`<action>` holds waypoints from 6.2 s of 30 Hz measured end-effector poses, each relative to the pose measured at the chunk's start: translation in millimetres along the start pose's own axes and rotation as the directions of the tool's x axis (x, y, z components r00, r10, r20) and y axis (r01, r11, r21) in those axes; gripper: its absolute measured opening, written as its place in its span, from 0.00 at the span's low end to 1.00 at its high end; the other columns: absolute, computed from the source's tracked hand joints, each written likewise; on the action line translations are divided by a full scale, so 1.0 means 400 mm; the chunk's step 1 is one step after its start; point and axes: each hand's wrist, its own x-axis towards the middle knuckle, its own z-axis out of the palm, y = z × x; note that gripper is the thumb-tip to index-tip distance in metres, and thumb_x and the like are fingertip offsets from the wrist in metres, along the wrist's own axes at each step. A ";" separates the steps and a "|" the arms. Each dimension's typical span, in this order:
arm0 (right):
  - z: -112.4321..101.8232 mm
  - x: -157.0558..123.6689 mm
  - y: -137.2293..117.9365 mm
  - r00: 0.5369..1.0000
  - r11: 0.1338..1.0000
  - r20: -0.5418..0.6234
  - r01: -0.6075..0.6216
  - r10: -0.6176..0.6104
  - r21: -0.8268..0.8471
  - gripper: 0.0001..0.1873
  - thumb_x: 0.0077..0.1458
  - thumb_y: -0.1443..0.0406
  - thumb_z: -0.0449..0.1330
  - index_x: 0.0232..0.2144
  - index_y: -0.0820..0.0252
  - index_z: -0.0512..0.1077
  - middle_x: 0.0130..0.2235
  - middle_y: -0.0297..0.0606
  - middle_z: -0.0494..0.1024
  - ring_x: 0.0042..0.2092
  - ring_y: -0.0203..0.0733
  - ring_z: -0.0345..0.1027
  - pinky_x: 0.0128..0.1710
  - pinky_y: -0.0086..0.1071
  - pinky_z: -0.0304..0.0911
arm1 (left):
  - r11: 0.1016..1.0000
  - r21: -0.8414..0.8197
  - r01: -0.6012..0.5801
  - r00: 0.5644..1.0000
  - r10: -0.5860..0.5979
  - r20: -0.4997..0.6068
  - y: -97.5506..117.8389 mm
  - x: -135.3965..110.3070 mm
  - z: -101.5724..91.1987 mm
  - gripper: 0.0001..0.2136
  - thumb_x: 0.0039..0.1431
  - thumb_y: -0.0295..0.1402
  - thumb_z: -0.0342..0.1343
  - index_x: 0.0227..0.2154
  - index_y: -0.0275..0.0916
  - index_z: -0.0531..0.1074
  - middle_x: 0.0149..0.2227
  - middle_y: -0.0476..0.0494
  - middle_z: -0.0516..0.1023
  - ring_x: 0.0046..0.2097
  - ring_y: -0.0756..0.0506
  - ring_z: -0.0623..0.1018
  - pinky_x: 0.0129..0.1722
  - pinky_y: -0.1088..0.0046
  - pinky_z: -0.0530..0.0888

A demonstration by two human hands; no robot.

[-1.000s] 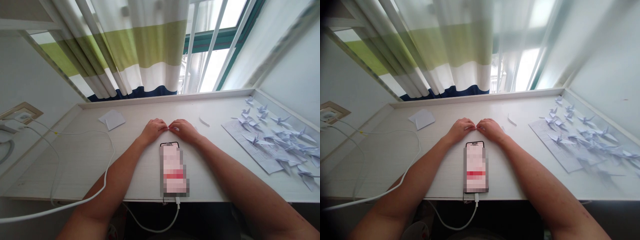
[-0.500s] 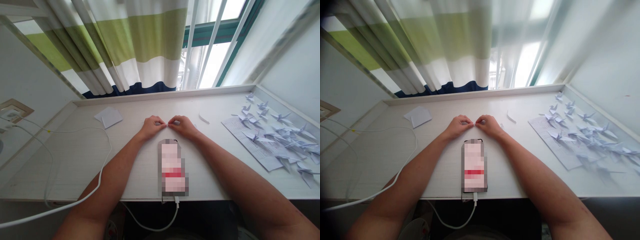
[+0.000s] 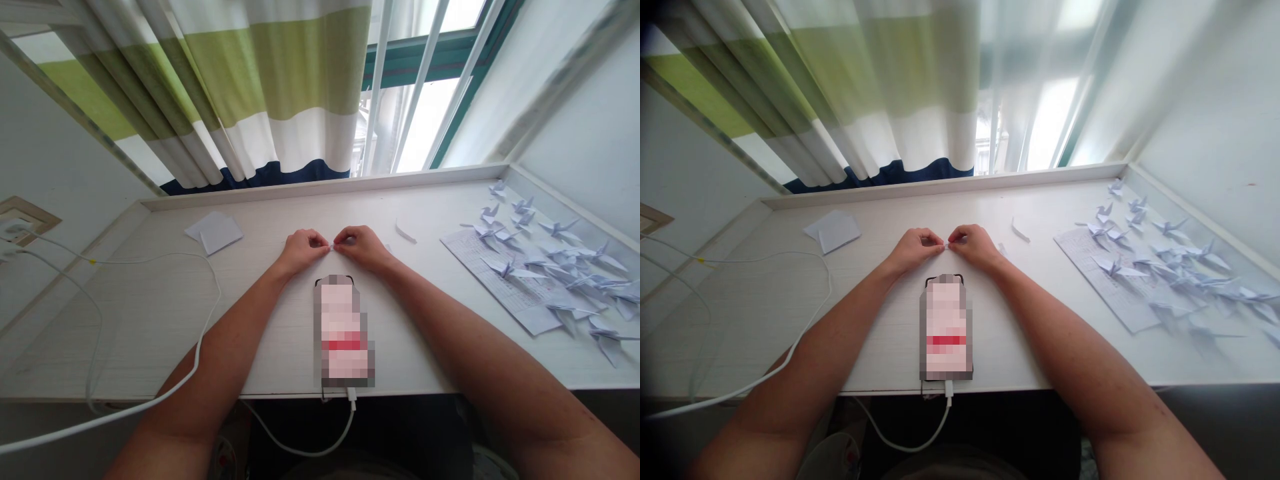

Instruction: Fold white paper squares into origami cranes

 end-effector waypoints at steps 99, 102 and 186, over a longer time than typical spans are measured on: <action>-0.014 -0.004 0.001 0.915 0.836 0.250 0.394 -0.317 -0.382 0.09 0.65 0.63 0.59 0.39 0.54 0.81 0.44 0.39 0.83 0.49 0.49 0.71 0.50 0.42 0.59 | 0.806 0.397 -0.439 0.897 0.364 0.251 -0.011 -0.008 -0.060 0.06 0.64 0.35 0.59 0.36 0.46 0.81 0.45 0.49 0.84 0.53 0.42 0.77 0.57 0.57 0.63; -0.011 -0.002 -0.001 0.922 0.841 0.242 0.378 -0.303 -0.387 0.09 0.66 0.64 0.58 0.39 0.55 0.80 0.43 0.40 0.83 0.48 0.48 0.70 0.50 0.41 0.59 | 0.803 0.389 -0.452 0.889 0.370 0.269 -0.004 -0.007 -0.056 0.08 0.67 0.33 0.55 0.38 0.45 0.80 0.46 0.48 0.84 0.52 0.43 0.77 0.55 0.59 0.65; 0.005 -0.010 -0.016 0.998 0.983 -0.060 -0.004 0.015 0.185 0.12 0.57 0.56 0.65 0.32 0.60 0.76 0.34 0.39 0.81 0.36 0.42 0.72 0.40 0.36 0.67 | 0.996 -0.079 -0.030 0.977 0.013 -0.212 -0.008 -0.020 -0.002 0.12 0.61 0.39 0.60 0.43 0.39 0.75 0.45 0.39 0.81 0.48 0.41 0.78 0.51 0.60 0.73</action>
